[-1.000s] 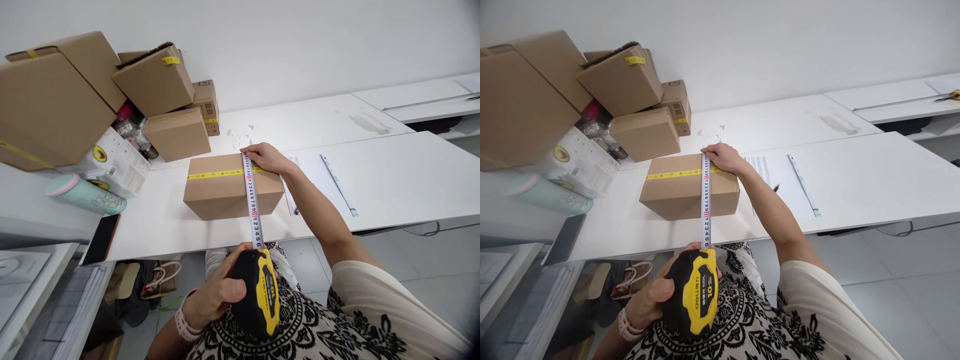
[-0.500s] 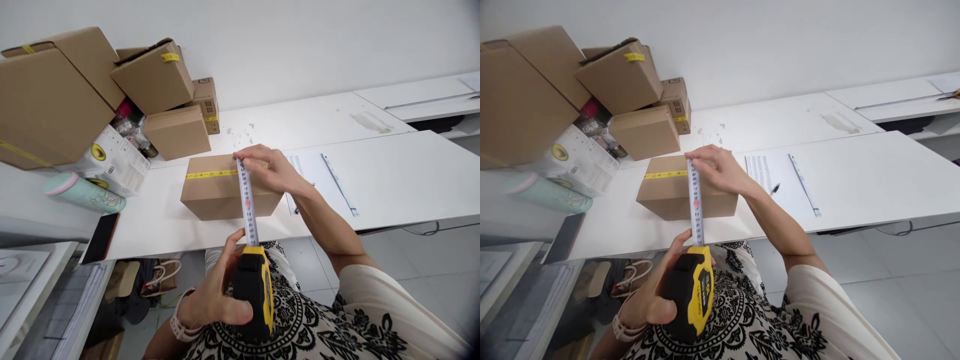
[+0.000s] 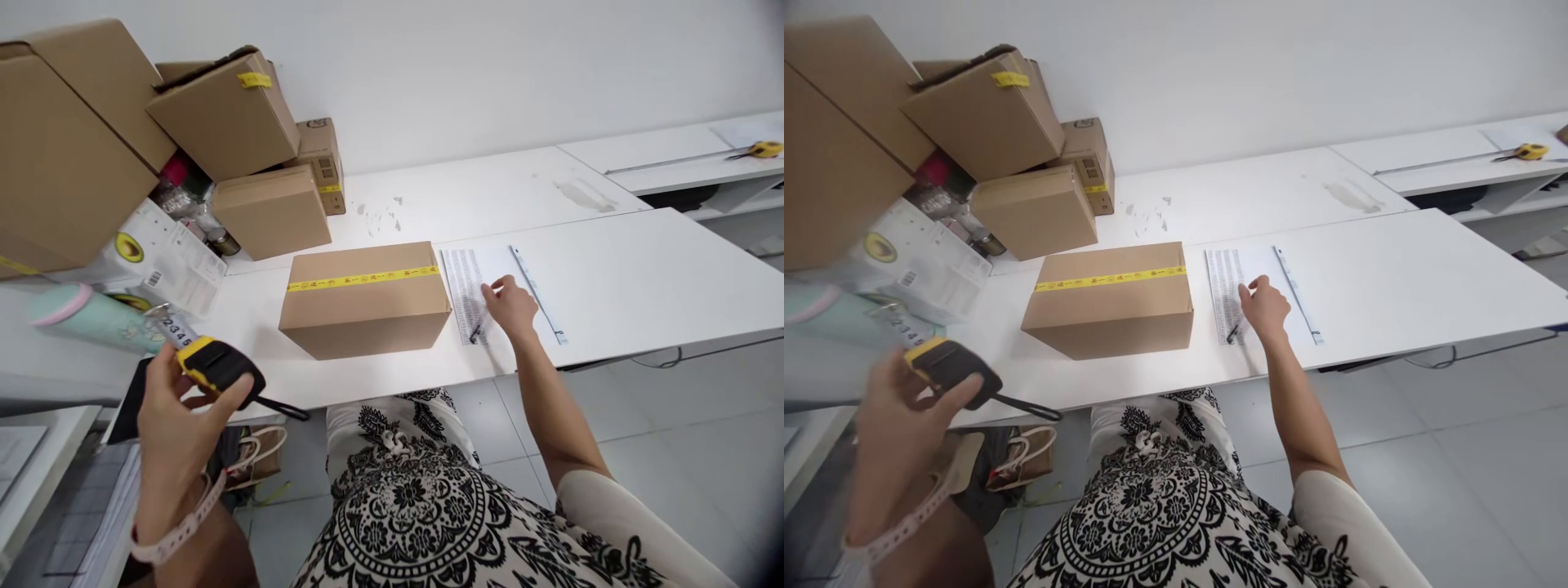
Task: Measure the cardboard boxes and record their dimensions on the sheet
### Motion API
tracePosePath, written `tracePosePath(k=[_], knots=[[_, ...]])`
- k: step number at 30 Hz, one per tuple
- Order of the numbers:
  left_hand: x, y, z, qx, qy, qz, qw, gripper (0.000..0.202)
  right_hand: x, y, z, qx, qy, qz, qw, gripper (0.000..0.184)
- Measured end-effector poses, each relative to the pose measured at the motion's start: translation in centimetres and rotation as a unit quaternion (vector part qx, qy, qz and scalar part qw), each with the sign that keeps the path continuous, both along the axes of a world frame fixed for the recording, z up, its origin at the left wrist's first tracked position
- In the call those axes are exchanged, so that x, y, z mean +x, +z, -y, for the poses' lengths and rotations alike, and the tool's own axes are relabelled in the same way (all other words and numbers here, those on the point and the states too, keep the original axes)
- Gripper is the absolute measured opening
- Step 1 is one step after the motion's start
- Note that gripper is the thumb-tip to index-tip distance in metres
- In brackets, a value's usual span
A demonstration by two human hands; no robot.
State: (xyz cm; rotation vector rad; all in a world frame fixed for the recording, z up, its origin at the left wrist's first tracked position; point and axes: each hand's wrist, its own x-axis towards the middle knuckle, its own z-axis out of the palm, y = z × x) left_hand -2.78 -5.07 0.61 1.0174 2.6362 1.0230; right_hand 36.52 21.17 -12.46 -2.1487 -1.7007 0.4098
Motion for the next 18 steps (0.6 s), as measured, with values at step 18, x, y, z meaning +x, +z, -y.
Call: tracePosePath(k=[18], knots=[[-4.6,-8.5,-9.5,-0.362,-0.161,-0.134,0.908,0.086,4.4,-3.0,-0.2,-0.023,0.056,-0.149,0.987,0.055]])
